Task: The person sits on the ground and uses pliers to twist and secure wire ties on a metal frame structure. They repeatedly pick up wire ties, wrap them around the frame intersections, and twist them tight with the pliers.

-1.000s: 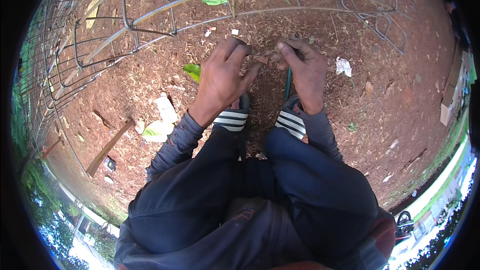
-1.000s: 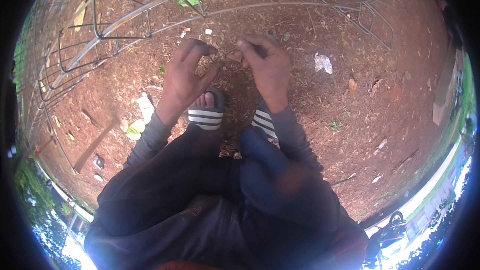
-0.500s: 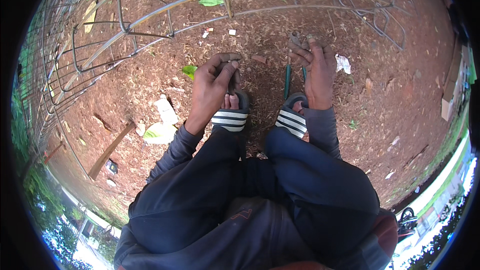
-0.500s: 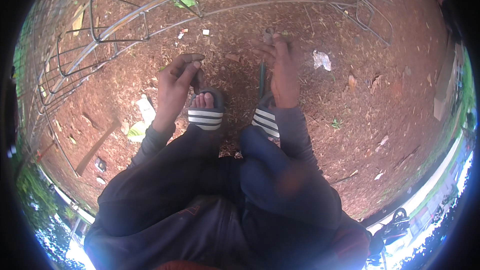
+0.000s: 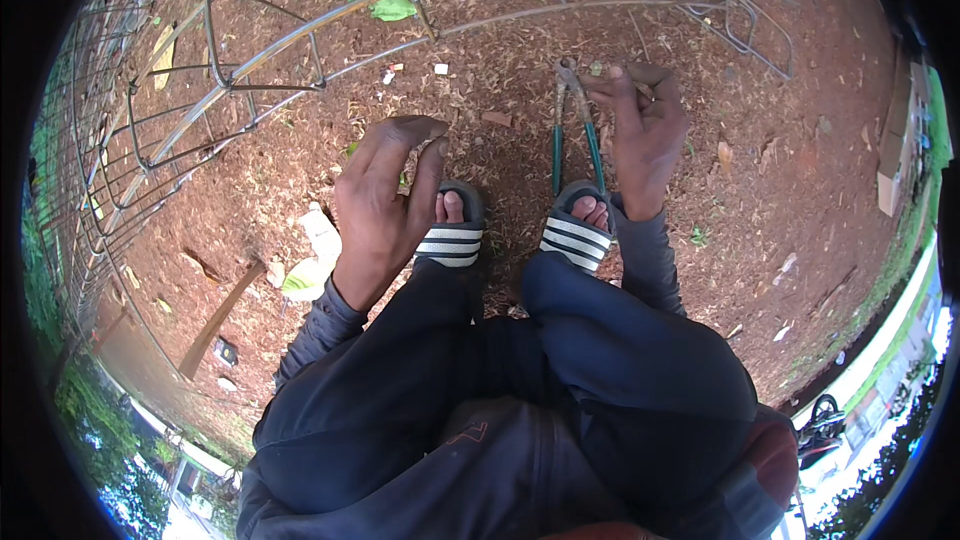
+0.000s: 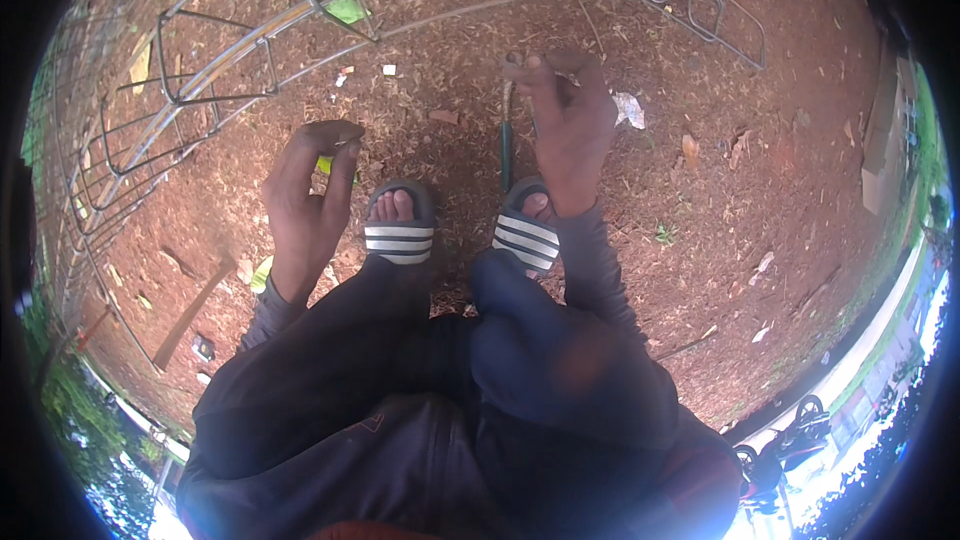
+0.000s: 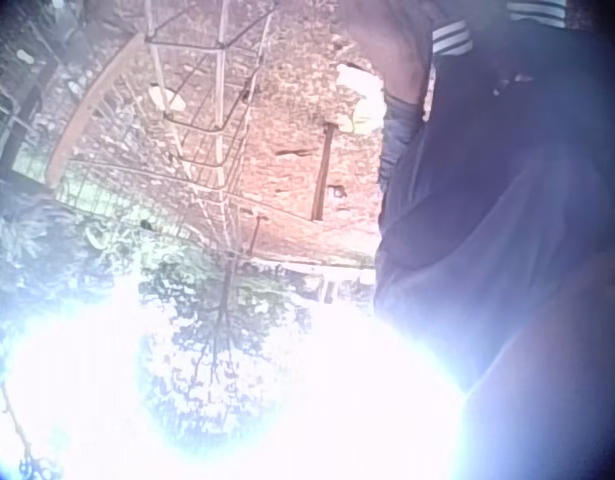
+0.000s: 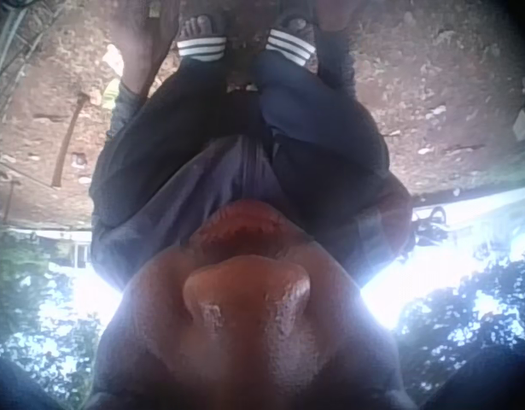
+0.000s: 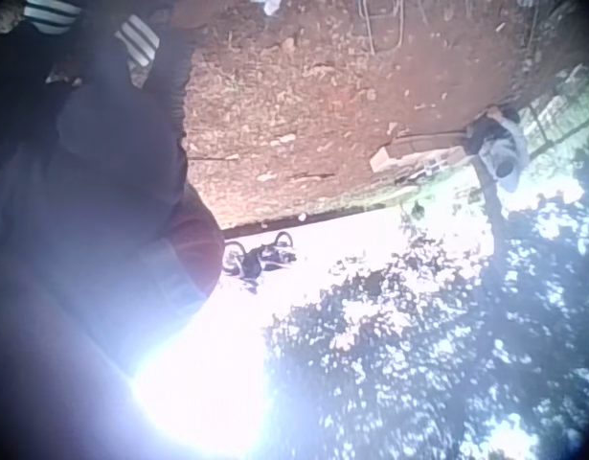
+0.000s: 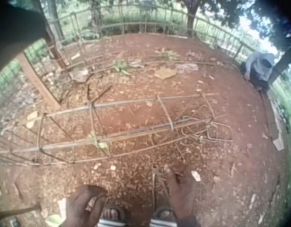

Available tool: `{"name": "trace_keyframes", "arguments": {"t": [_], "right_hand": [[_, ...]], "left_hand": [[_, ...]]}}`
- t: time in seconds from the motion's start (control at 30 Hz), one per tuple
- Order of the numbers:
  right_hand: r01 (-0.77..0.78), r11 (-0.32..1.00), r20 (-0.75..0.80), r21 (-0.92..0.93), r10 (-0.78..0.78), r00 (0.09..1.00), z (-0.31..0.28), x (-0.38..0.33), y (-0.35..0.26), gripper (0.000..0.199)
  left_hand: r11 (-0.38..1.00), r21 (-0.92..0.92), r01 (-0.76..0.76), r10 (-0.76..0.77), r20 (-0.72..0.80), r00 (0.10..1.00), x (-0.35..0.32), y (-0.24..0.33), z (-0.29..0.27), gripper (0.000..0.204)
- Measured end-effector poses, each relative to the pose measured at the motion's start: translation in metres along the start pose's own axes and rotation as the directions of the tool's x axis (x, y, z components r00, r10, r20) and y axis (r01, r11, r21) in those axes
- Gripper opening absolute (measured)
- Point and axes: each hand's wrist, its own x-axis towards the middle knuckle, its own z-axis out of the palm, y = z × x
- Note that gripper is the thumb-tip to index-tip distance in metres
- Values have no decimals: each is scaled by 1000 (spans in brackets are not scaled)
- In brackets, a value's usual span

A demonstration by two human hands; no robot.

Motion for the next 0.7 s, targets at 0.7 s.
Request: {"name": "trace_keyframes", "arguments": {"t": [0.7], "right_hand": [[-169, 889, 102, 426, 138, 985, 2, -5, 3, 20]], "left_hand": [[831, -459, 315, 21, 592, 806, 21, -23, 53, 31]]}}
